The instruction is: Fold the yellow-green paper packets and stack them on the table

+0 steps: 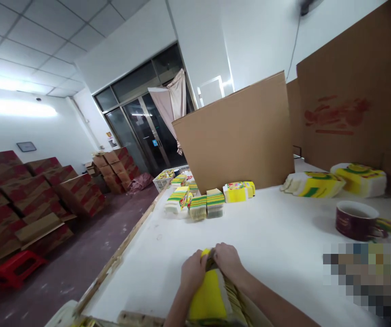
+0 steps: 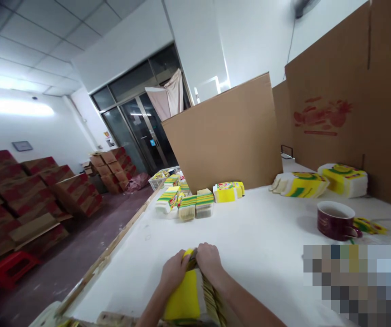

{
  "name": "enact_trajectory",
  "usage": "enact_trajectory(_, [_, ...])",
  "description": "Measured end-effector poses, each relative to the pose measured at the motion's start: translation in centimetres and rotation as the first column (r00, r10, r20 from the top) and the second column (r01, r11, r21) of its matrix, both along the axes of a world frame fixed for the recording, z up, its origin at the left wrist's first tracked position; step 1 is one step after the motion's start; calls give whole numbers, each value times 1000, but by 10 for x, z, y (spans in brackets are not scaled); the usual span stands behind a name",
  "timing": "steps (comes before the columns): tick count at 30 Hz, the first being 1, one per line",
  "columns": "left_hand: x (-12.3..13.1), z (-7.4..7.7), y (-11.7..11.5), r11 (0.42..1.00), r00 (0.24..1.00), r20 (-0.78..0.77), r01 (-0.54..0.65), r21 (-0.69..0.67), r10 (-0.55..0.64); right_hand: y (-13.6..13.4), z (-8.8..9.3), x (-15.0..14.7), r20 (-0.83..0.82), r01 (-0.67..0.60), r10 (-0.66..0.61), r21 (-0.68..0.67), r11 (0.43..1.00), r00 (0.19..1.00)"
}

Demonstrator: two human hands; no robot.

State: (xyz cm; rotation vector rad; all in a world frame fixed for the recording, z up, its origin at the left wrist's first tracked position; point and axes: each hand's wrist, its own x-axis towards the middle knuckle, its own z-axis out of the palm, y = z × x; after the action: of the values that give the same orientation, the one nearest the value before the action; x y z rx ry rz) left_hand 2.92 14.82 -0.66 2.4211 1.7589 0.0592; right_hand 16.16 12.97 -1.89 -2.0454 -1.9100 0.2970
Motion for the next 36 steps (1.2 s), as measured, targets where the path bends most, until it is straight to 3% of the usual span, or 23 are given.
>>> enact_trajectory(7, [-1, -5, 7, 993, 999, -22, 25, -118, -28, -2, -20, 2, -230, 95, -137, -183, 978, 963])
enact_trajectory(10, [1, -8, 18, 983, 998, -32, 50, -176, -57, 4, -30, 4, -363, 69, -156, -242, 968, 918])
enact_trajectory(14, [1, -5, 20, 981, 996, -29, 74, -178, -80, 10, -29, -4, -459, 36, -153, -253, 967, 875])
enact_trajectory(19, [2, -4, 15, 993, 999, 11, 53, -102, -52, 10, -25, 2, -450, 17, -87, -158, 987, 889])
enact_trajectory(26, [2, -4, 9, 997, 996, 87, 8, -79, -1, 3, -18, 27, -312, -7, -3, -28, 1000, 950])
enact_trajectory(36, [8, 2, 8, 992, 990, 140, -3, -122, 20, -18, -4, 45, -217, -310, 305, 11, 951, 927])
